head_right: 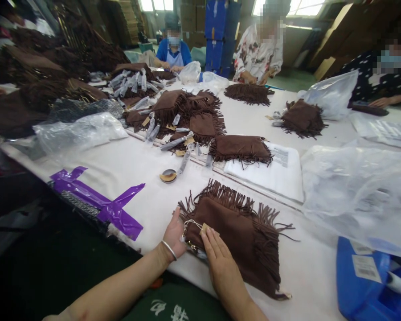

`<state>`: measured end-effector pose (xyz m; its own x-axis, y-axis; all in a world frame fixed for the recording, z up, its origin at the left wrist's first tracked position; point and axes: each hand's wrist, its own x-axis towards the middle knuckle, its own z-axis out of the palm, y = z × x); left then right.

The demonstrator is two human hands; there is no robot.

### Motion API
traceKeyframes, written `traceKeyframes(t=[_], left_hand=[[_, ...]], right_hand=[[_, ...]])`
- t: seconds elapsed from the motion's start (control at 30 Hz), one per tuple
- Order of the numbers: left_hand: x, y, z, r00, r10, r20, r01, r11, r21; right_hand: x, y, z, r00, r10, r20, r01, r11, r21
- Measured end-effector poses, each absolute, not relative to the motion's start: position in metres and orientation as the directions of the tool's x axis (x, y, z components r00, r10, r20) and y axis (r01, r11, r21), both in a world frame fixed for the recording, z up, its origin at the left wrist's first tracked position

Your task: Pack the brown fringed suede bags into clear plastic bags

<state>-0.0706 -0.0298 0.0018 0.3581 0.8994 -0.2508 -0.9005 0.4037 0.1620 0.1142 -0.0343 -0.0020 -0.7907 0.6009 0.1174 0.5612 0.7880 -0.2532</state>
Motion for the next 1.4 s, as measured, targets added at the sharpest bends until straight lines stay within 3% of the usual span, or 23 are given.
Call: traceKeyframes(t=[0.13,0.33,0.4,0.43,0.53,0.6,0.63,0.7,0.77,0.8,0.87,0.93,1.0,1.03,1.1,1.2,1.4], left_hand=[[-0.069,-0.008,0.001,0.380,0.886,-0.267,-0.885,0.432,0.175],[-0.076,0.011,0.009,0.215,0.936,-0.278,-0.916,0.292,0.276],[-0.077,0.013,0.013,0.113,0.955,-0.276,-0.916,0.208,0.344],[-0.077,0.013,0.015,0.030,0.966,-0.258,-0.885,0.146,0.442],[-0.068,0.010,0.019,-0.152,0.983,-0.105,-0.594,-0.006,0.805],[-0.058,0.007,0.019,-0.052,0.998,0.024,-0.213,-0.035,0.976],[-0.053,0.005,0.018,0.055,0.997,0.058,0.019,-0.059,0.998],[-0.043,0.001,0.016,0.252,0.967,0.045,0.455,-0.159,0.876],[-0.036,-0.001,0.019,0.349,0.937,0.004,0.635,-0.239,0.735],[-0.035,-0.003,0.022,0.384,0.923,-0.005,0.625,-0.256,0.737],[-0.040,-0.004,0.032,0.453,0.892,-0.011,0.493,-0.240,0.836],[-0.054,-0.003,0.043,0.383,0.923,-0.023,0.332,-0.114,0.936],[-0.075,0.004,0.051,0.110,0.988,-0.108,0.165,0.089,0.982],[-0.088,0.010,0.052,-0.032,0.981,-0.192,0.065,0.193,0.979],[-0.110,0.024,0.050,-0.140,0.896,-0.421,-0.149,0.401,0.904],[-0.128,0.049,0.040,0.085,0.741,-0.667,-0.312,0.655,0.688],[-0.106,0.111,0.024,0.488,0.588,-0.645,-0.285,0.806,0.519]], right_hand=[[0.125,-0.033,-0.004,-0.806,0.580,0.118,0.542,0.804,-0.247],[0.125,-0.037,-0.009,-0.797,0.584,0.153,0.540,0.803,-0.254],[0.125,-0.038,-0.013,-0.805,0.572,0.157,0.529,0.811,-0.249],[0.125,-0.039,-0.015,-0.809,0.566,0.155,0.523,0.815,-0.250],[0.125,-0.041,-0.016,-0.809,0.574,0.125,0.527,0.802,-0.281],[0.127,-0.041,-0.013,-0.803,0.588,0.098,0.535,0.783,-0.318],[0.129,-0.041,-0.010,-0.804,0.588,0.086,0.532,0.777,-0.338],[0.139,-0.039,-0.002,-0.818,0.570,0.074,0.503,0.773,-0.387],[0.161,-0.036,0.008,-0.831,0.550,0.087,0.451,0.756,-0.474],[0.177,-0.034,0.012,-0.811,0.576,0.104,0.441,0.719,-0.537],[0.216,-0.030,0.019,-0.635,0.761,0.135,0.483,0.527,-0.699],[0.261,-0.025,0.021,-0.218,0.975,0.044,0.462,0.142,-0.875],[0.302,-0.016,0.019,0.159,0.966,-0.204,0.178,-0.231,-0.957],[0.318,-0.010,0.017,0.208,0.911,-0.355,-0.003,-0.363,-0.932],[0.337,0.009,0.013,0.068,0.797,-0.600,-0.262,-0.566,-0.782],[0.334,0.048,0.014,-0.280,0.614,-0.738,-0.276,-0.788,-0.551],[0.280,0.127,0.027,-0.642,0.398,-0.655,-0.082,-0.885,-0.457]])
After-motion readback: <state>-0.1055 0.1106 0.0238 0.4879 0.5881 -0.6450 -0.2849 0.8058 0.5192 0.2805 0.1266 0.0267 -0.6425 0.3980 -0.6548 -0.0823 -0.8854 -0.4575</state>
